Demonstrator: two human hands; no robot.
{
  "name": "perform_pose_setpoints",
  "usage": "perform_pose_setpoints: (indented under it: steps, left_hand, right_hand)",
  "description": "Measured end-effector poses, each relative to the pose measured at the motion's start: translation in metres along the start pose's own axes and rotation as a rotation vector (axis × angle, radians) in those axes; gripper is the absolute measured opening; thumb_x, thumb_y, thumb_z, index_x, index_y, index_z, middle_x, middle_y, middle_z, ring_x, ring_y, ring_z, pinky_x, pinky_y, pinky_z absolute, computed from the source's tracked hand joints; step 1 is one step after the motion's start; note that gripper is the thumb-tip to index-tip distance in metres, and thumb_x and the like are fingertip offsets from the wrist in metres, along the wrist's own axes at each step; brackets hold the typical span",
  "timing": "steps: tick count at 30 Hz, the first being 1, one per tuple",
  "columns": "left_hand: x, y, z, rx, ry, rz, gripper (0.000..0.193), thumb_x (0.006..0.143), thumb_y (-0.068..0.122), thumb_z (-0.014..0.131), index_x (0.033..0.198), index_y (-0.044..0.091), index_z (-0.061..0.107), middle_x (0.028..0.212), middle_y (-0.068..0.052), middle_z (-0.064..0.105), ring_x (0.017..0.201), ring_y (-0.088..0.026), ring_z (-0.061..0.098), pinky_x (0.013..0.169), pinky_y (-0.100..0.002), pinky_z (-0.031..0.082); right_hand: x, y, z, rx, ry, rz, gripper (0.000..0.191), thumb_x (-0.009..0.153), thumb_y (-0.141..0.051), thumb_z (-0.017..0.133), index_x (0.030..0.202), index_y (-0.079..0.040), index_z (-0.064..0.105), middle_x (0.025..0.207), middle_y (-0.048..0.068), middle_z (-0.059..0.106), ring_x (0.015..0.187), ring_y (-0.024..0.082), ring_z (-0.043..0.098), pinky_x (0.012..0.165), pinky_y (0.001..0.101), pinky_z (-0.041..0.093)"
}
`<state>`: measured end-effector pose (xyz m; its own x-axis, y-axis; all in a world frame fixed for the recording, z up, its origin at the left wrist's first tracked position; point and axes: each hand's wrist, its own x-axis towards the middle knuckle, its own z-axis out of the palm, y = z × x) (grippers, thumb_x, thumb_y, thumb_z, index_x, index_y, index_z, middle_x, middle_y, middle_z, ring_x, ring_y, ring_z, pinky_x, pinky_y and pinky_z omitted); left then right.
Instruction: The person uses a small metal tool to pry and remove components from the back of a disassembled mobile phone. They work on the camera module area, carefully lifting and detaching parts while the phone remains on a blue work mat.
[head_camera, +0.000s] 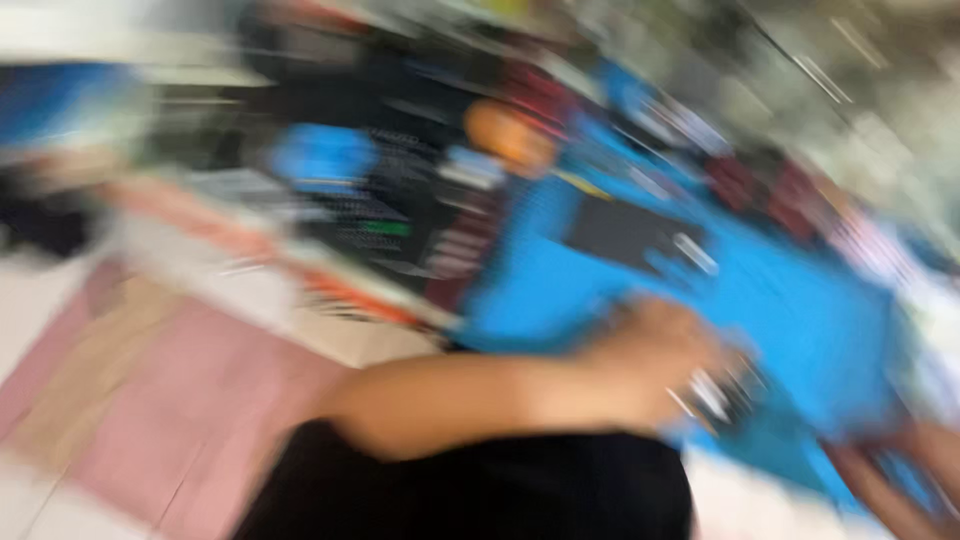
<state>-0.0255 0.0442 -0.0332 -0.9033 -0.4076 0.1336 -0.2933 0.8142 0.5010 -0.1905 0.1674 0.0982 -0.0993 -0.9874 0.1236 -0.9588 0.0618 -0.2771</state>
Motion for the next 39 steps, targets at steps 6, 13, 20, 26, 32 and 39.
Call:
perform_pose_setpoints:
  steps: [6,13,20,26,32,39]
  left_hand:
    - [0.000,0.010,-0.026,-0.079,0.196,0.137,0.091,0.071,0.038,0.087,0.148,0.007,0.048,0.117,-0.015,0.056,0.115,-0.036,0.050,0.102,-0.052,0.036]
    - [0.006,0.021,-0.029,-0.069,0.163,0.118,0.093,0.072,0.035,0.088,0.149,0.002,0.046,0.114,-0.014,0.053,0.114,-0.035,0.049,0.102,-0.052,0.036]
    - [0.000,0.015,-0.023,-0.088,0.197,0.150,0.089,0.073,0.033,0.088,0.147,0.003,0.049,0.116,-0.014,0.054,0.113,-0.035,0.050,0.100,-0.050,0.037]
    - [0.001,0.015,-0.025,-0.099,0.198,0.156,0.089,0.073,0.034,0.089,0.147,0.004,0.050,0.116,-0.014,0.054,0.113,-0.034,0.050,0.099,-0.051,0.037]
    - [0.001,0.016,-0.023,-0.099,0.185,0.162,0.089,0.073,0.035,0.089,0.147,0.004,0.050,0.117,-0.013,0.053,0.114,-0.033,0.050,0.101,-0.051,0.037]
    - [0.003,0.017,-0.024,-0.090,0.178,0.155,0.091,0.072,0.036,0.090,0.147,0.004,0.050,0.118,-0.013,0.053,0.115,-0.033,0.050,0.101,-0.051,0.037]
  right_hand:
    - [-0.020,0.036,-0.020,-0.023,-0.064,-0.010,0.014,0.080,-0.011,0.082,0.091,-0.007,0.074,0.075,0.005,0.068,0.065,0.020,0.068,0.053,0.0318,0.051]
    - [-0.030,0.034,-0.015,-0.021,-0.143,-0.013,0.015,0.074,-0.014,0.083,0.086,-0.007,0.075,0.072,0.003,0.066,0.059,0.020,0.064,0.048,0.0323,0.050]
    - [-0.031,0.035,-0.009,-0.017,-0.154,-0.014,0.015,0.076,-0.015,0.083,0.087,-0.007,0.075,0.073,0.004,0.066,0.058,0.021,0.062,0.049,0.0333,0.049]
    - [-0.029,0.032,-0.008,-0.032,-0.139,-0.074,0.014,0.077,-0.015,0.080,0.086,-0.007,0.073,0.074,0.005,0.064,0.060,0.023,0.062,0.050,0.0344,0.050]
    - [-0.026,0.023,-0.011,-0.254,-0.321,-0.075,0.018,0.085,-0.031,0.077,0.092,-0.014,0.071,0.062,0.003,0.058,0.058,0.026,0.062,0.051,0.0408,0.049]
    - [-0.025,0.026,-0.019,-0.300,-0.394,-0.306,0.063,0.061,-0.015,0.071,0.123,-0.008,0.062,0.086,0.005,0.061,0.081,0.026,0.066,0.063,0.0375,0.055]
